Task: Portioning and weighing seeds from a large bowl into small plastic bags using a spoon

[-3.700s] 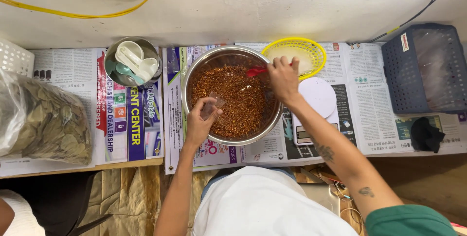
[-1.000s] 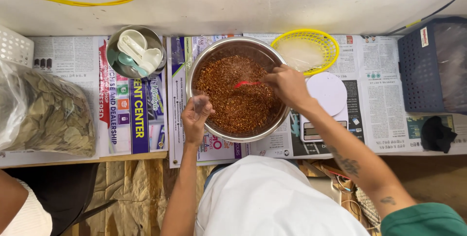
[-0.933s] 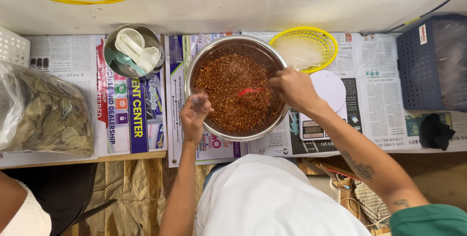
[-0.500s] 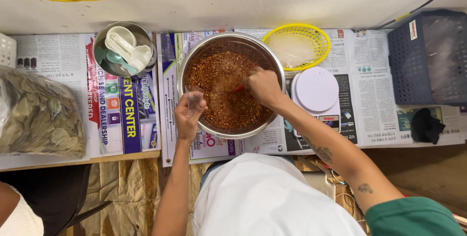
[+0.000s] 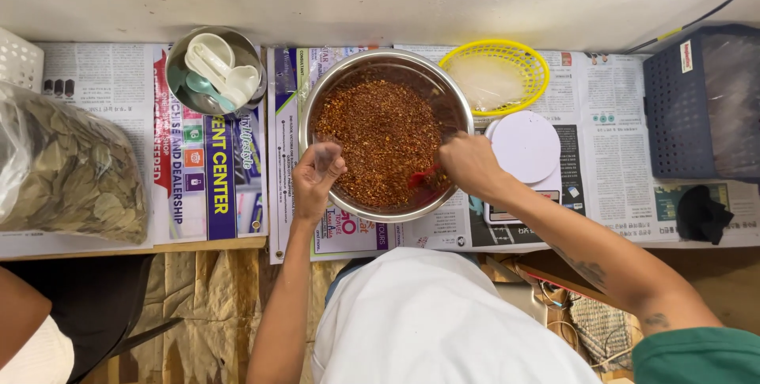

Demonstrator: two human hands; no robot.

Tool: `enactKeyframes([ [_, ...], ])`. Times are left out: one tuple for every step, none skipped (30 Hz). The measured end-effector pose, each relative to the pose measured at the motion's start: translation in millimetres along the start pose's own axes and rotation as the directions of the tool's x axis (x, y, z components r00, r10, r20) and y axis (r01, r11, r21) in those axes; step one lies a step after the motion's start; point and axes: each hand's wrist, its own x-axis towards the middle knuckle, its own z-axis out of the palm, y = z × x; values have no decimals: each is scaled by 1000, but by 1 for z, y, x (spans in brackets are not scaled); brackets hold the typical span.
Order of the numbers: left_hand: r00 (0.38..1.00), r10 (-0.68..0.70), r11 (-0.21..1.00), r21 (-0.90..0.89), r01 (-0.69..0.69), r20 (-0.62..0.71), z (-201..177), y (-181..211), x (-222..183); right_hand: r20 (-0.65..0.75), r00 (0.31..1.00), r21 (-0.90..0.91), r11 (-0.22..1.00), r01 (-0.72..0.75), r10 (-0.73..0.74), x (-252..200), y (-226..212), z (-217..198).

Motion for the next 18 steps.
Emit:
enactKeyframes([
  [1000, -1, 1000, 1, 1, 8, -1, 0, 1, 0, 1000, 1, 1000, -8, 8, 11, 1, -13],
  [1000, -9, 1000, 10, 9, 18, -2, 0, 1, -77, 996, 31, 998, -47, 49, 20, 2, -27],
  [999, -17, 1000, 20, 17, 28, -2, -1, 1, -153, 984, 63, 995, -83, 92, 28, 3, -40],
  [999, -18, 1000, 18, 18, 36, -1, 0, 1, -151, 983, 62, 994, -91, 100, 33, 8, -38],
  [999, -28, 999, 20, 27, 37, 0, 2, 1, -191, 973, 75, 990, -115, 128, 38, 12, -36],
  [999, -34, 999, 24, 33, 33, 0, 4, 1, -233, 960, 90, 987, -135, 152, 46, 16, -35],
  [999, -32, 999, 25, 31, 37, 0, 0, 1, -235, 959, 89, 986, -138, 156, 41, 17, -45],
  [999, -32, 999, 27, 31, 35, -3, -4, 1, -210, 966, 115, 985, -129, 151, 38, 17, -56],
  [999, -31, 999, 30, 30, 32, -5, -8, 1, -184, 972, 141, 983, -120, 145, 35, 17, -66],
  [999, -33, 999, 34, 32, 32, -2, 1, -1, -185, 972, 145, 982, -120, 146, 26, 9, -73],
  [999, -40, 999, 29, 40, 25, 0, 9, -3, -97, 988, 128, 986, -104, 116, 18, 2, -80],
  [999, -40, 999, 23, 39, 19, 5, 18, -1, -15, 996, 106, 991, -86, 88, 11, -2, -89],
  [999, -32, 999, 24, 32, 20, 4, 15, 1, -22, 996, 104, 991, -86, 89, 9, -7, -69],
  [999, -41, 999, 11, 41, 15, 3, 12, 0, -1, 998, 123, 990, -65, 66, 5, -13, -48],
  [999, -50, 999, -1, 50, 9, 3, 9, 0, 19, 999, 144, 989, -44, 41, 0, -19, -27],
  [999, -45, 999, 1, 45, 19, 3, 10, -1, 15, 999, 142, 988, -53, 51, 5, -16, -20],
  [999, -51, 999, 15, 50, 19, 4, 11, -2, -51, 995, 108, 991, -77, 83, 10, -12, -14],
  [999, -52, 998, 31, 51, 17, 3, 12, -1, -122, 987, 75, 992, -100, 109, 18, -7, -8],
])
